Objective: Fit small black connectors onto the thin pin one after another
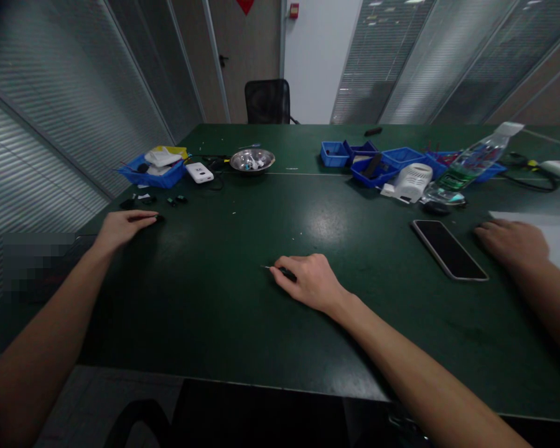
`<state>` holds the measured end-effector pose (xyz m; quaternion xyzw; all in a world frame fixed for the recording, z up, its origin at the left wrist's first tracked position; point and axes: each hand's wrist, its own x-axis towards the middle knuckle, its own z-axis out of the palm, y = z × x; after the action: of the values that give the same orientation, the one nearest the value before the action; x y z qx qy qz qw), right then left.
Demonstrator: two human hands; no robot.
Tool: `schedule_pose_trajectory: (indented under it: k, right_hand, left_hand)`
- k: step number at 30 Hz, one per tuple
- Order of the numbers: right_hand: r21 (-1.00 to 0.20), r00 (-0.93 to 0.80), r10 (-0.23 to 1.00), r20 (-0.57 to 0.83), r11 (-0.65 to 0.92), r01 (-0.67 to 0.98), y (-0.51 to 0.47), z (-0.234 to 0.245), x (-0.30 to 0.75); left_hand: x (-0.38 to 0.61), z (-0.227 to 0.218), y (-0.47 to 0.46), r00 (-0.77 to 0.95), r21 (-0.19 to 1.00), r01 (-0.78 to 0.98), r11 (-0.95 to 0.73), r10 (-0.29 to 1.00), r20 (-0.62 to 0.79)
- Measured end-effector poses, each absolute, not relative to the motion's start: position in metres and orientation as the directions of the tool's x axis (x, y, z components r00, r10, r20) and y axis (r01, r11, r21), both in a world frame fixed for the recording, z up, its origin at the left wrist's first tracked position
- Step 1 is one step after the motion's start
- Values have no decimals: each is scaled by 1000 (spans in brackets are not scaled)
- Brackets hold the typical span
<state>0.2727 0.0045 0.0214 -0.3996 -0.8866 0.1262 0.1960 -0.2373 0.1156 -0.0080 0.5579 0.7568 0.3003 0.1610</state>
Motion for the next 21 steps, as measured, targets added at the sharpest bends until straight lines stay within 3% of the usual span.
schedule_pose_trajectory:
  k: [12,21]
  right_hand:
    - [-371,-605,757,247,651,662,5,19,272]
    - [-359,-596,765,244,642,678,4,20,271]
  left_hand:
    - [-231,-8,118,-435,794,544,274,900,-12]
    - [-230,-11,124,-469,758,584,291,883,22]
